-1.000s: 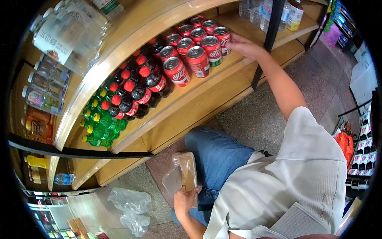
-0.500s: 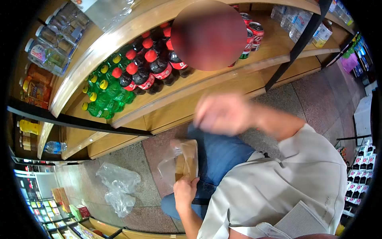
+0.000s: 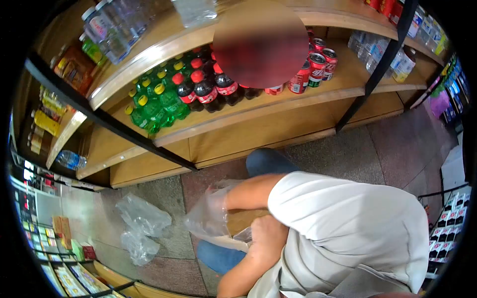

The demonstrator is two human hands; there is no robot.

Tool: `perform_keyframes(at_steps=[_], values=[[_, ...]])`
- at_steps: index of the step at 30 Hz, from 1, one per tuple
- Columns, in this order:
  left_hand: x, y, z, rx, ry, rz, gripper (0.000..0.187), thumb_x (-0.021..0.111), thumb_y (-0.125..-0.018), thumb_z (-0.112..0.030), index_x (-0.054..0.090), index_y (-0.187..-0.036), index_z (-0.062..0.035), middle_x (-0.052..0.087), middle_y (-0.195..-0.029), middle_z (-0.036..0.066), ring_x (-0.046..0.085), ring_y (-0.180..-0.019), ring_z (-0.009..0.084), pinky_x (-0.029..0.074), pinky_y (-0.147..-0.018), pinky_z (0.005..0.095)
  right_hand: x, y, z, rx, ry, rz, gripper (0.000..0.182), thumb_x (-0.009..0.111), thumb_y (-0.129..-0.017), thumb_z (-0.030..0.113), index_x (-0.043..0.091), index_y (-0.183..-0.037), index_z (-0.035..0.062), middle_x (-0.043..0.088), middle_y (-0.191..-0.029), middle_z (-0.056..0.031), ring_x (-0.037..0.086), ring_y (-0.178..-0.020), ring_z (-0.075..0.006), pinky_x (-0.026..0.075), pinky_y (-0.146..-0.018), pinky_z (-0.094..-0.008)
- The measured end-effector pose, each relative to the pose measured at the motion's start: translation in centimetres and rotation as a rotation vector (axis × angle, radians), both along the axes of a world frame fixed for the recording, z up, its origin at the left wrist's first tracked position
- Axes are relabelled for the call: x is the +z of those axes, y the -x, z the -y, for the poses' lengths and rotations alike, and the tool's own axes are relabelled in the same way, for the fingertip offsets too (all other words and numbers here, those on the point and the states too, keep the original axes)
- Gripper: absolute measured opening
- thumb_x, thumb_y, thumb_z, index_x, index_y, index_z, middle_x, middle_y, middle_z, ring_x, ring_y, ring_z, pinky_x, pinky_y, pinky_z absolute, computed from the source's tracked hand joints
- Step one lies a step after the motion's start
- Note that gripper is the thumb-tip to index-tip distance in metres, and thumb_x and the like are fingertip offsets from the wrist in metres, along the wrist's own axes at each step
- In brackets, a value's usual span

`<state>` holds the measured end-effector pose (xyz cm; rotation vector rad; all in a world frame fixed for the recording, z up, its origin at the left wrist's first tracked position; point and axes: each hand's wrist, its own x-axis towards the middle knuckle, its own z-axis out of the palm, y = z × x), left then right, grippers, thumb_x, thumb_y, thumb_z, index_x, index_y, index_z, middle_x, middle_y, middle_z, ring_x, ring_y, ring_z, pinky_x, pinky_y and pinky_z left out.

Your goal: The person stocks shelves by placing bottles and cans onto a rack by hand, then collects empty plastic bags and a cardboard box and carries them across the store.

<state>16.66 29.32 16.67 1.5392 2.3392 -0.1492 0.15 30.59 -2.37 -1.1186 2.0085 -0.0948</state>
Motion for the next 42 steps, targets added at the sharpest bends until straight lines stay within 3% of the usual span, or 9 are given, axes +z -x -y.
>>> perform_keyframes(at_steps=[1,12,23,27,28,30,32,36,42], values=[[-1.2,-0.6,0.8,-0.010,-0.274,-0.056,0.016,0.060,-0.083,-0.017,0.072,-0.072,-0.0167,0.070,-0.068,0.004,0.070,-0.063,0.0179,0.052,-0.051,0.0329,-0.3,-0.1,0.4,-0.005,-0.010,-0.003,0.032,0.063,-0.083,0.027,0.071,-0.094,-0.0028,0.069,-0.100,-0.0223,0.064,-0.094,-0.0395,0.051,-0.082,-0.0478],[-0.6,-1.2,4.3,0.066,0.071,0.106,0.016,0.061,-0.083,-0.017,0.072,-0.072,-0.0135,0.070,-0.069,0.005,0.071,-0.065,0.0203,0.053,-0.054,0.0347,-2.1,-0.5,1.4,-0.061,-0.026,0.001,0.039,0.066,-0.080,0.030,0.070,-0.099,-0.0034,0.069,-0.100,-0.0235,0.064,-0.094,-0.0397,0.050,-0.082,-0.0478],[-0.7,1.3,5.7,0.307,-0.070,0.076,0.013,0.062,-0.086,-0.019,0.070,-0.082,-0.0101,0.069,-0.071,0.015,0.069,-0.067,0.0330,0.054,-0.060,0.0431,0.1,0.2,2.6,0.056,-0.109,0.015,0.046,0.068,-0.078,0.034,0.068,-0.104,-0.0040,0.068,-0.100,-0.0247,0.064,-0.095,-0.0398,0.050,-0.083,-0.0478],[-5.9,3.1,7.0,0.297,-0.099,0.074,0.015,0.066,-0.085,-0.024,0.070,-0.081,-0.0098,0.069,-0.073,0.016,0.069,-0.067,0.0353,0.055,-0.062,0.0452,4.3,0.8,0.7,0.115,-0.125,0.020,0.049,0.069,-0.077,0.035,0.068,-0.106,-0.0042,0.068,-0.100,-0.0252,0.064,-0.095,-0.0399,0.050,-0.083,-0.0478],[-6.8,3.4,7.4,0.297,-0.082,0.070,0.016,0.066,-0.085,-0.025,0.070,-0.081,-0.0095,0.069,-0.073,0.017,0.069,-0.068,0.0355,0.055,-0.062,0.0454,6.4,0.7,-0.8,0.037,-0.079,-0.033,0.050,0.069,-0.077,0.035,0.067,-0.107,-0.0042,0.068,-0.100,-0.0253,0.064,-0.095,-0.0399,0.050,-0.083,-0.0478],[-8.1,3.7,8.2,0.279,-0.034,0.033,0.019,0.069,-0.084,-0.028,0.070,-0.086,-0.0089,0.069,-0.075,0.018,0.069,-0.071,0.0363,0.055,-0.063,0.0463,13.5,-3.3,-6.0,-0.413,0.234,-0.154,0.082,0.076,-0.070,0.044,0.049,-0.133,-0.0016,0.066,-0.103,-0.0279,0.063,-0.099,-0.0390,0.051,-0.086,-0.0454],[-9.6,4.2,9.0,0.286,-0.033,0.005,0.022,0.071,-0.082,-0.031,0.070,-0.087,-0.0087,0.069,-0.076,0.017,0.069,-0.072,0.0365,0.055,-0.064,0.0475,17.9,-6.3,-12.0,-0.579,0.535,0.117,0.096,0.077,-0.073,0.041,0.027,-0.146,0.0034,0.064,-0.111,-0.0245,0.062,-0.102,-0.0379,0.051,-0.088,-0.0437],[-10.0,5.3,10.2,0.457,-0.161,0.152,0.031,0.073,-0.080,-0.034,0.067,-0.085,-0.0035,0.067,-0.076,0.020,0.066,-0.073,0.0417,0.052,-0.064,0.0501,21.8,-16.9,-23.8,-1.266,1.543,0.770,0.087,0.081,-0.070,0.018,0.035,-0.142,0.0039,0.063,-0.114,-0.0170,0.063,-0.107,-0.0257,0.053,-0.089,-0.0369],[-10.8,7.9,10.3,0.486,-0.148,0.228,0.037,0.077,-0.077,-0.037,0.067,-0.079,-0.0007,0.065,-0.072,0.024,0.065,-0.074,0.0434,0.050,-0.066,0.0515,25.2,-22.8,-40.4,-2.093,1.682,-0.252,0.060,0.074,-0.082,0.033,0.055,-0.119,-0.0093,0.065,-0.106,-0.0186,0.068,-0.086,-0.0239,0.061,-0.065,-0.0364]])
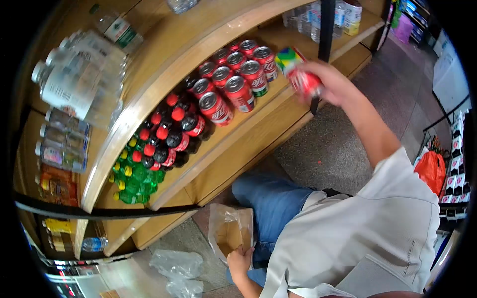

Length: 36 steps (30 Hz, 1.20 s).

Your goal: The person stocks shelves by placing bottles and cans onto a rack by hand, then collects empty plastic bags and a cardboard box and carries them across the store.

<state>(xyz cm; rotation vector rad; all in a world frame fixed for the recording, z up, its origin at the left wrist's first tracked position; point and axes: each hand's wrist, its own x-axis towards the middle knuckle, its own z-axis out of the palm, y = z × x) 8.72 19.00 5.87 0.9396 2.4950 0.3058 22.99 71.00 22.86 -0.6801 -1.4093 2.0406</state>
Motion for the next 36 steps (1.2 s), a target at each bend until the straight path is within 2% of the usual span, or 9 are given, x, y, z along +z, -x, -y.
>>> perform_keyframes(at_steps=[2,4,6,10,14,17,23,30,36], values=[[0.4,0.4,-0.9,-0.006,0.008,-0.006,0.039,0.078,-0.076,-0.037,0.067,-0.079,-0.0001,0.064,-0.072,0.025,0.065,-0.074,0.0438,0.050,-0.066,0.0515,-0.6,2.2,-5.5,-0.184,-0.178,0.174,0.064,0.076,-0.080,0.038,0.056,-0.123,-0.0051,0.065,-0.104,-0.0178,0.068,-0.088,-0.0238,0.060,-0.066,-0.0395],[-0.1,0.9,-1.4,0.040,0.081,0.006,0.041,0.080,-0.074,-0.037,0.070,-0.080,0.0019,0.065,-0.076,0.026,0.066,-0.077,0.0432,0.051,-0.066,0.0478,-1.2,5.3,-11.1,-0.280,-0.467,0.305,0.063,0.075,-0.078,0.041,0.060,-0.121,-0.0027,0.066,-0.107,-0.0177,0.068,-0.092,-0.0228,0.056,-0.070,-0.0332],[-1.9,1.4,-1.1,0.028,0.061,0.011,0.042,0.081,-0.073,-0.038,0.069,-0.080,0.0021,0.065,-0.075,0.026,0.066,-0.077,0.0431,0.051,-0.066,0.0477,-3.2,10.2,-18.8,-0.432,-0.862,0.628,0.065,0.076,-0.076,0.042,0.061,-0.123,0.0003,0.067,-0.111,-0.0161,0.066,-0.095,-0.0228,0.054,-0.080,-0.0349],[0.0,0.7,-2.6,0.090,0.122,0.068,0.042,0.079,-0.074,-0.039,0.068,-0.086,0.0006,0.064,-0.078,0.027,0.064,-0.080,0.0457,0.051,-0.069,0.0499,-3.7,17.6,-23.7,-0.321,-1.085,0.943,0.064,0.075,-0.077,0.042,0.061,-0.124,0.0006,0.067,-0.112,-0.0159,0.066,-0.096,-0.0226,0.053,-0.080,-0.0352],[-1.8,0.7,-1.7,0.125,0.165,0.116,0.042,0.077,-0.076,-0.039,0.069,-0.089,0.0004,0.065,-0.080,0.026,0.065,-0.081,0.0444,0.051,-0.070,0.0495,-4.4,21.5,-25.4,-0.181,-1.138,1.018,0.063,0.074,-0.078,0.042,0.061,-0.124,0.0009,0.067,-0.112,-0.0157,0.065,-0.097,-0.0225,0.053,-0.081,-0.0354],[-1.1,0.2,-2.6,0.142,0.187,0.069,0.040,0.078,-0.075,-0.036,0.069,-0.088,0.0005,0.066,-0.080,0.026,0.065,-0.081,0.0441,0.051,-0.070,0.0492,-5.0,22.4,-25.8,-0.128,-1.139,0.999,0.062,0.074,-0.079,0.042,0.061,-0.124,0.0011,0.067,-0.113,-0.0155,0.065,-0.098,-0.0224,0.053,-0.082,-0.0356],[0.3,-0.1,-4.1,0.186,0.100,0.088,0.037,0.081,-0.074,-0.031,0.068,-0.086,0.0016,0.066,-0.079,0.025,0.065,-0.081,0.0434,0.051,-0.070,0.0484,-5.6,21.8,-27.6,-0.079,-1.061,0.799,0.061,0.072,-0.081,0.042,0.061,-0.125,0.0015,0.066,-0.114,-0.0152,0.065,-0.099,-0.0221,0.052,-0.083,-0.0360],[0.9,-0.7,-5.2,0.250,0.141,0.097,0.041,0.079,-0.074,-0.034,0.070,-0.092,0.0015,0.066,-0.078,0.025,0.065,-0.080,0.0446,0.051,-0.072,0.0486,-6.4,22.4,-28.7,-0.008,-0.927,0.588,0.059,0.071,-0.083,0.041,0.060,-0.125,0.0021,0.066,-0.116,-0.0148,0.064,-0.101,-0.0219,0.052,-0.085,-0.0364],[-0.9,-0.3,-3.9,0.254,0.216,0.107,0.046,0.082,-0.071,-0.032,0.069,-0.099,0.0023,0.069,-0.088,0.026,0.066,-0.089,0.0439,0.052,-0.073,0.0476,-6.4,22.7,-29.1,0.042,-0.834,0.474,0.058,0.070,-0.085,0.041,0.060,-0.126,0.0025,0.066,-0.117,-0.0145,0.064,-0.102,-0.0216,0.051,-0.086,-0.0368]])
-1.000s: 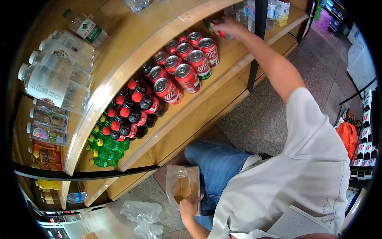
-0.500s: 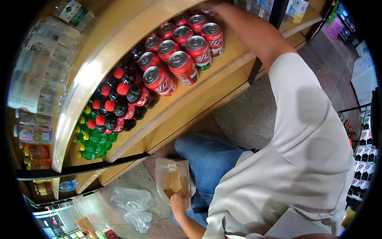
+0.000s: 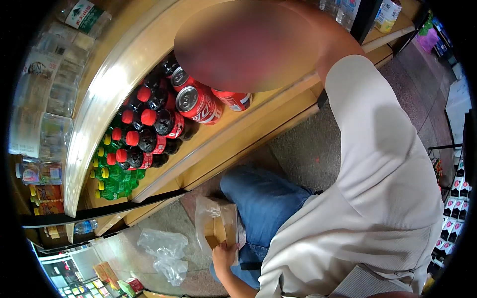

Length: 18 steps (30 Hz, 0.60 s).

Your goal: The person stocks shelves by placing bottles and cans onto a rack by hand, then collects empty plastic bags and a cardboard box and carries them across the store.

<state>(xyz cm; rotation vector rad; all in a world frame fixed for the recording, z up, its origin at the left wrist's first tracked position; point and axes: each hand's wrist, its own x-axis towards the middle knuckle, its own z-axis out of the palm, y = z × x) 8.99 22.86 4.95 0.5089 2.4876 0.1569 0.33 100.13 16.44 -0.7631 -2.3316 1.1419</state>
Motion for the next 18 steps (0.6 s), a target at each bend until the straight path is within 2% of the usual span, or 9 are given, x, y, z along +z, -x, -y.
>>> perform_keyframes(at_steps=[2,6,8,12,18], values=[[0.9,-0.2,-0.5,0.061,-0.052,0.002,0.044,0.081,-0.072,-0.031,0.070,-0.098,0.0016,0.069,-0.088,0.026,0.067,-0.089,0.0431,0.052,-0.073,0.0479,-0.2,0.0,0.1,0.017,0.030,-0.019,0.057,0.069,-0.085,0.041,0.060,-0.126,0.0026,0.066,-0.117,-0.0144,0.064,-0.103,-0.0216,0.051,-0.087,-0.0369],[0.9,-0.1,-1.0,0.041,-0.013,0.025,0.043,0.081,-0.072,-0.030,0.070,-0.098,0.0012,0.069,-0.089,0.026,0.067,-0.090,0.0428,0.052,-0.073,0.0476,-0.2,0.0,0.6,0.047,0.062,-0.036,0.056,0.068,-0.086,0.041,0.060,-0.127,0.0029,0.066,-0.118,-0.0142,0.064,-0.104,-0.0214,0.051,-0.088,-0.0372],[0.4,-0.1,-0.7,0.010,-0.095,-0.020,0.044,0.082,-0.071,-0.034,0.069,-0.089,0.0044,0.066,-0.078,0.027,0.065,-0.081,0.0444,0.051,-0.071,0.0482,-0.2,0.0,1.0,0.053,0.069,-0.028,0.056,0.068,-0.087,0.041,0.060,-0.127,0.0031,0.066,-0.118,-0.0141,0.063,-0.104,-0.0213,0.051,-0.088,-0.0373],[0.7,0.2,-0.8,-0.018,-0.137,-0.031,0.042,0.082,-0.072,-0.034,0.069,-0.088,0.0032,0.066,-0.080,0.027,0.065,-0.082,0.0441,0.051,-0.071,0.0481,-0.8,0.7,1.9,0.061,0.068,-0.015,0.055,0.067,-0.088,0.041,0.060,-0.127,0.0034,0.066,-0.119,-0.0138,0.063,-0.105,-0.0212,0.050,-0.089,-0.0376],[1.2,0.4,-1.0,-0.022,-0.049,0.003,0.043,0.080,-0.074,-0.037,0.069,-0.090,0.0015,0.068,-0.083,0.024,0.066,-0.085,0.0431,0.051,-0.074,0.0477,-1.1,1.8,3.0,0.066,0.069,0.006,0.053,0.066,-0.090,0.041,0.060,-0.128,0.0038,0.066,-0.120,-0.0135,0.063,-0.107,-0.0210,0.050,-0.090,-0.0380]])
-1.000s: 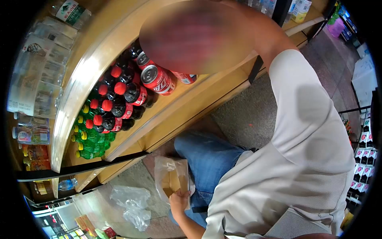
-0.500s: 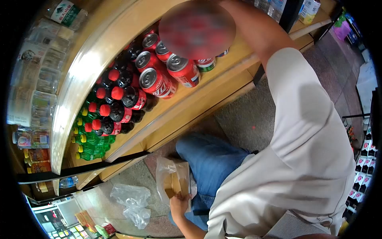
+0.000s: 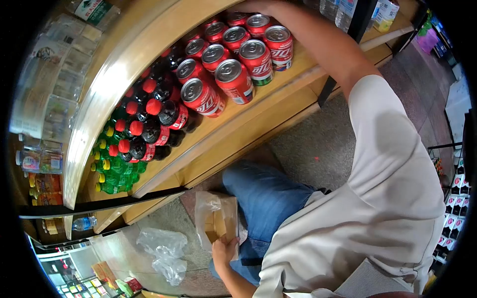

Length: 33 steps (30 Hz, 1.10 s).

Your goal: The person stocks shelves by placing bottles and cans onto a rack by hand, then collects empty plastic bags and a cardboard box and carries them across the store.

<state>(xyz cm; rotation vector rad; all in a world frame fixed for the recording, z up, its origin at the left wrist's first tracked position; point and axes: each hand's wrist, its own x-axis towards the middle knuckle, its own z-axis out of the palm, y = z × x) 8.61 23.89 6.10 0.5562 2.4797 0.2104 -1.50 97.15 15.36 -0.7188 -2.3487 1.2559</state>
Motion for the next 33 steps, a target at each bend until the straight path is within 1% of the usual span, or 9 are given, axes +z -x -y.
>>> perform_keyframes(at_steps=[14,16,20,22,24,27,28,31,33], values=[[-1.5,-0.2,1.2,0.017,-0.070,-0.045,0.038,0.081,-0.074,-0.031,0.066,-0.083,0.0032,0.066,-0.078,0.025,0.065,-0.080,0.0437,0.051,-0.067,0.0464,-1.5,-3.7,-1.5,0.240,0.581,-0.393,0.050,0.063,-0.094,0.041,0.060,-0.129,0.0049,0.066,-0.123,-0.0128,0.062,-0.110,-0.0204,0.049,-0.093,-0.0388],[-1.3,0.1,1.2,-0.002,-0.144,-0.038,0.036,0.079,-0.076,-0.030,0.066,-0.082,0.0025,0.066,-0.078,0.025,0.065,-0.080,0.0441,0.051,-0.067,0.0470,4.9,-9.5,9.1,0.080,0.642,-0.155,0.045,0.056,-0.099,0.039,0.059,-0.131,0.0078,0.063,-0.129,-0.0083,0.059,-0.115,-0.0173,0.047,-0.098,-0.0379],[-0.6,-0.7,1.2,-0.098,-0.108,-0.139,0.026,0.071,-0.083,-0.028,0.069,-0.082,-0.0023,0.067,-0.079,0.023,0.064,-0.078,0.0436,0.050,-0.069,0.0513,1.4,-13.1,7.9,-0.090,0.608,-0.288,0.057,0.061,-0.093,0.050,0.054,-0.138,0.0152,0.055,-0.136,-0.0047,0.053,-0.122,-0.0201,0.045,-0.101,-0.0405],[0.4,-0.7,1.4,-0.048,-0.079,-0.158,0.022,0.069,-0.082,-0.026,0.068,-0.085,-0.0040,0.067,-0.079,0.021,0.065,-0.078,0.0413,0.052,-0.071,0.0507,1.9,-14.4,11.2,-0.289,0.144,-0.340,0.061,0.054,-0.096,0.052,0.049,-0.143,0.0139,0.046,-0.147,-0.0091,0.047,-0.130,-0.0229,0.040,-0.107,-0.0421],[0.7,-0.5,1.8,-0.013,-0.078,-0.168,0.022,0.070,-0.080,-0.026,0.068,-0.085,-0.0050,0.067,-0.078,0.020,0.066,-0.077,0.0401,0.052,-0.070,0.0496,-0.4,-18.3,7.9,-0.402,-0.972,-0.354,0.043,0.051,-0.101,0.032,0.057,-0.136,0.0089,0.056,-0.139,-0.0106,0.051,-0.128,-0.0239,0.038,-0.111,-0.0380],[1.0,-1.1,2.9,0.119,-0.118,-0.217,0.021,0.070,-0.080,-0.025,0.067,-0.083,-0.0045,0.066,-0.075,0.020,0.066,-0.075,0.0395,0.052,-0.068,0.0490,-1.2,-18.2,23.9,-0.227,-0.261,-0.930,0.031,0.049,-0.100,0.017,0.060,-0.117,-0.0063,0.063,-0.116,-0.0234,0.063,-0.107,-0.0289,0.050,-0.095,-0.0462],[1.0,-1.0,3.8,0.144,-0.144,-0.214,0.020,0.070,-0.080,-0.024,0.066,-0.082,-0.0042,0.065,-0.074,0.019,0.066,-0.075,0.0393,0.052,-0.068,0.0488,-3.3,-16.5,28.9,0.080,-0.420,-0.898,0.032,0.047,-0.101,0.019,0.055,-0.119,-0.0064,0.063,-0.110,-0.0218,0.062,-0.099,-0.0257,0.051,-0.090,-0.0421],[2.7,-1.1,6.2,0.220,-0.186,-0.202,0.019,0.070,-0.079,-0.022,0.066,-0.083,-0.0035,0.065,-0.073,0.019,0.066,-0.074,0.0391,0.052,-0.067,0.0484,-5.5,-11.7,46.0,0.478,0.189,-0.362,0.029,0.061,-0.094,0.013,0.056,-0.119,-0.0002,0.062,-0.111,-0.0109,0.060,-0.097,-0.0191,0.049,-0.088,-0.0336],[4.2,-1.0,8.4,0.290,-0.210,-0.201,0.019,0.071,-0.079,-0.021,0.066,-0.084,-0.0031,0.065,-0.073,0.020,0.065,-0.074,0.0392,0.052,-0.066,0.0480,-5.3,-9.2,51.9,0.756,0.106,-0.182,0.042,0.071,-0.085,0.009,0.056,-0.123,0.0014,0.061,-0.118,-0.0138,0.060,-0.106,-0.0242,0.047,-0.093,-0.0355]])
